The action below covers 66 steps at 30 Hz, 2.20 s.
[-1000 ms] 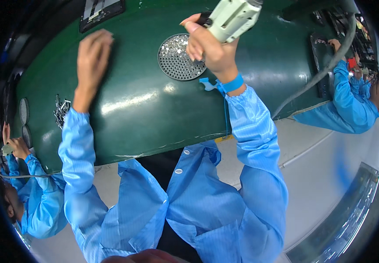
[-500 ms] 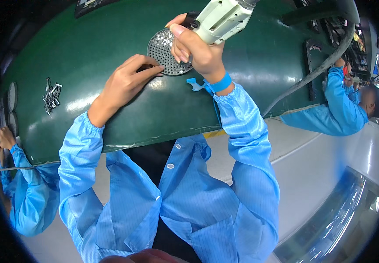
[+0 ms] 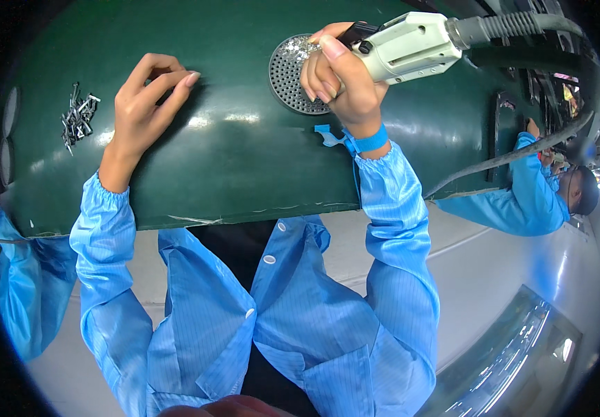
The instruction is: Assembling electronic tablet devices using an electric screwdriver on a production line.
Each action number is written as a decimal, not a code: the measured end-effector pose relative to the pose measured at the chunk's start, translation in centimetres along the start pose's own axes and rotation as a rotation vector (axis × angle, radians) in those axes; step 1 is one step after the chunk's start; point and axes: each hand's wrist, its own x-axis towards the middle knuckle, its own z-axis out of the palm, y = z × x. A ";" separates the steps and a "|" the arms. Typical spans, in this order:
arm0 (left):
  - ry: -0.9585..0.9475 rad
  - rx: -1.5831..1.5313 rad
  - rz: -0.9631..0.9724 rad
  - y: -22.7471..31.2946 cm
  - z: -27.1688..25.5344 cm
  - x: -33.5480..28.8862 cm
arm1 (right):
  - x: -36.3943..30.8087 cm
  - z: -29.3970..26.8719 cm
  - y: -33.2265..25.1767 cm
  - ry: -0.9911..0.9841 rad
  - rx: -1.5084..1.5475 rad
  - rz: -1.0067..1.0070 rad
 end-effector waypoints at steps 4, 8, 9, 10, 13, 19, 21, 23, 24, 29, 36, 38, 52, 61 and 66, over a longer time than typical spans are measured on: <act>-0.021 -0.023 -0.019 0.0 0.3 -0.2 | 0.0 0.0 0.1 -0.020 -0.005 0.006; -0.016 -0.016 -0.042 -0.1 0.3 -0.3 | 0.0 -0.2 0.4 -0.021 0.007 0.015; -0.018 -0.017 -0.053 -0.1 0.3 -0.3 | 0.0 -0.3 0.4 -0.025 0.005 0.019; -0.016 -0.017 -0.056 -0.1 0.3 -0.3 | 0.0 -0.4 0.5 -0.034 0.017 0.002; -0.013 -0.033 -0.039 -0.1 0.3 -0.2 | 0.0 -0.5 0.4 -0.044 0.035 -0.009; -0.019 -0.036 -0.047 0.0 0.3 -0.2 | 0.1 -0.7 0.4 -0.057 0.037 -0.008; -0.016 -0.040 -0.047 0.0 0.3 -0.1 | 0.1 -0.6 0.3 -0.062 0.043 -0.005; -0.018 -0.037 -0.047 0.0 0.3 -0.1 | 0.1 -0.5 0.2 -0.048 0.009 0.005; -0.019 -0.034 -0.047 0.0 0.3 -0.1 | 0.1 -0.5 0.2 -0.049 0.009 0.006; -0.021 -0.036 -0.032 -0.1 0.4 -0.1 | 0.2 -0.5 0.0 -0.031 -0.011 0.056; -0.018 -0.037 -0.020 0.2 0.3 0.0 | 0.3 0.1 -0.1 0.004 0.012 -0.011; -0.009 -0.030 -0.020 0.3 0.3 0.1 | 0.1 0.1 -0.1 0.009 0.055 -0.003; 0.271 -0.034 -0.128 0.8 0.5 1.5 | 0.7 0.6 -2.1 -0.002 0.106 -0.072; 0.041 -0.006 -0.430 -6.7 10.5 16.6 | 0.3 0.0 -2.2 0.098 0.107 0.015; -0.180 0.127 -0.737 -9.1 17.5 25.3 | -0.2 0.2 -2.6 0.229 -0.134 0.100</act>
